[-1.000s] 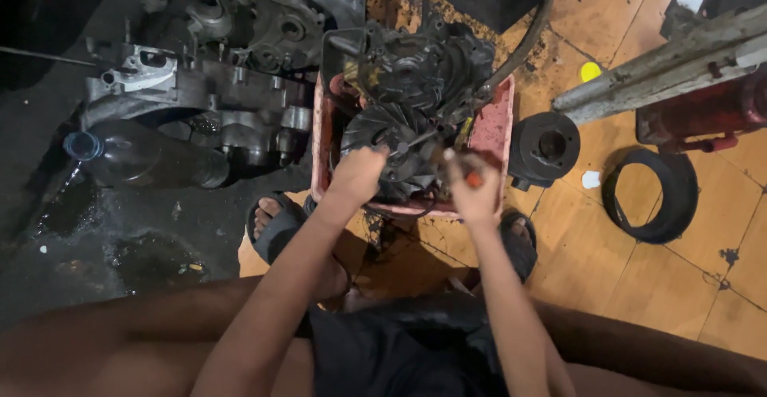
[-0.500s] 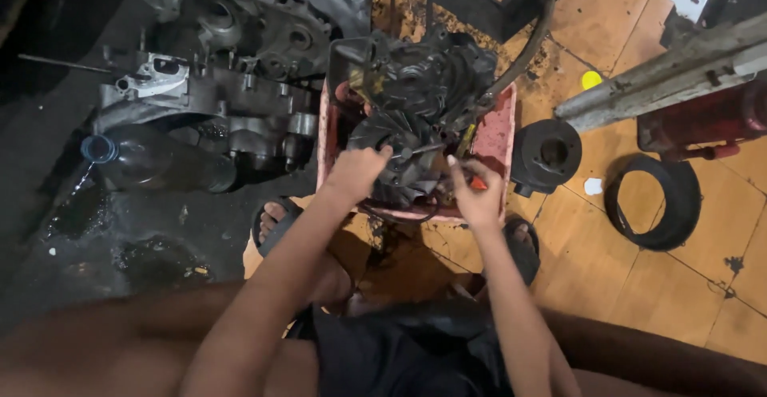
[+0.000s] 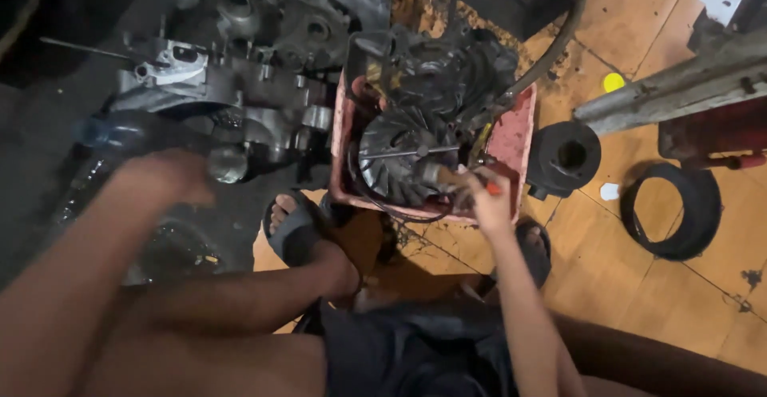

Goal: The person cleans a disassembled engine part placed in a pink basin using a brush and a liquid from a plastic bottle. They scrub the component thoroughly and pour more liquid onto it during the process.

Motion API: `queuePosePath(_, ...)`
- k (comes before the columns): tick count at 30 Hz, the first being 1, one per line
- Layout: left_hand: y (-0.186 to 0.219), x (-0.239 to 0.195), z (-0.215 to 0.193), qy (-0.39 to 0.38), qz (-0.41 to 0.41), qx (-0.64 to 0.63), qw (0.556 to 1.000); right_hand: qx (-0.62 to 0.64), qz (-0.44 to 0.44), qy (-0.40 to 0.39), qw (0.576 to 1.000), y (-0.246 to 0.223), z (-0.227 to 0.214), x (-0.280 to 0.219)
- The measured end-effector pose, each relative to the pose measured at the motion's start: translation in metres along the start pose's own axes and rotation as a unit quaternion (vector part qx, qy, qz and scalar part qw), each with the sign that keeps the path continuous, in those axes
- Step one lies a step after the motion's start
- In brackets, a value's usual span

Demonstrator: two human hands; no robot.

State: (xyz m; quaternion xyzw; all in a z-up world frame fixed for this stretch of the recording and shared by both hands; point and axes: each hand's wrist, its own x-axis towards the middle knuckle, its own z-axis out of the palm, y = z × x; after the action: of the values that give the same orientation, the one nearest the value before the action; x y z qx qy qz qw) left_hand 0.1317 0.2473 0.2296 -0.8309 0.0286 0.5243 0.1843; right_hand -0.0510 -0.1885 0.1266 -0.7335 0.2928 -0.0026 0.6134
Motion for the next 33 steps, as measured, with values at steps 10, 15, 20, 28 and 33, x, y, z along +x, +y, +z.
queuePosePath(10, -0.065, 0.022, 0.035, -0.074, -0.065, -0.247, 0.964, 0.039, 0.017, -0.04, 0.998, -0.018, 0.006, -0.016)
queuePosePath(15, -0.093, 0.018, 0.045, 0.048, 0.028, -0.39, 0.919, -0.042, -0.022, -0.099, 0.994, -0.049, 0.021, -0.033)
queuePosePath(20, -0.08, -0.025, 0.013, 0.135, 0.1, -0.532, 0.83, -0.014, -0.009, -0.094, 0.995, -0.048, 0.042, -0.031)
queuePosePath(28, -0.077, 0.005, 0.018, 0.221, 0.123, -0.646, 0.72, -0.207, -0.092, -0.089, 0.97, -0.068, 0.072, -0.052)
queuePosePath(33, -0.086, 0.047, 0.048, 0.318, 0.208, -0.572, 0.727, -0.119, -0.043, -0.046, 0.991, -0.047, 0.084, -0.047)
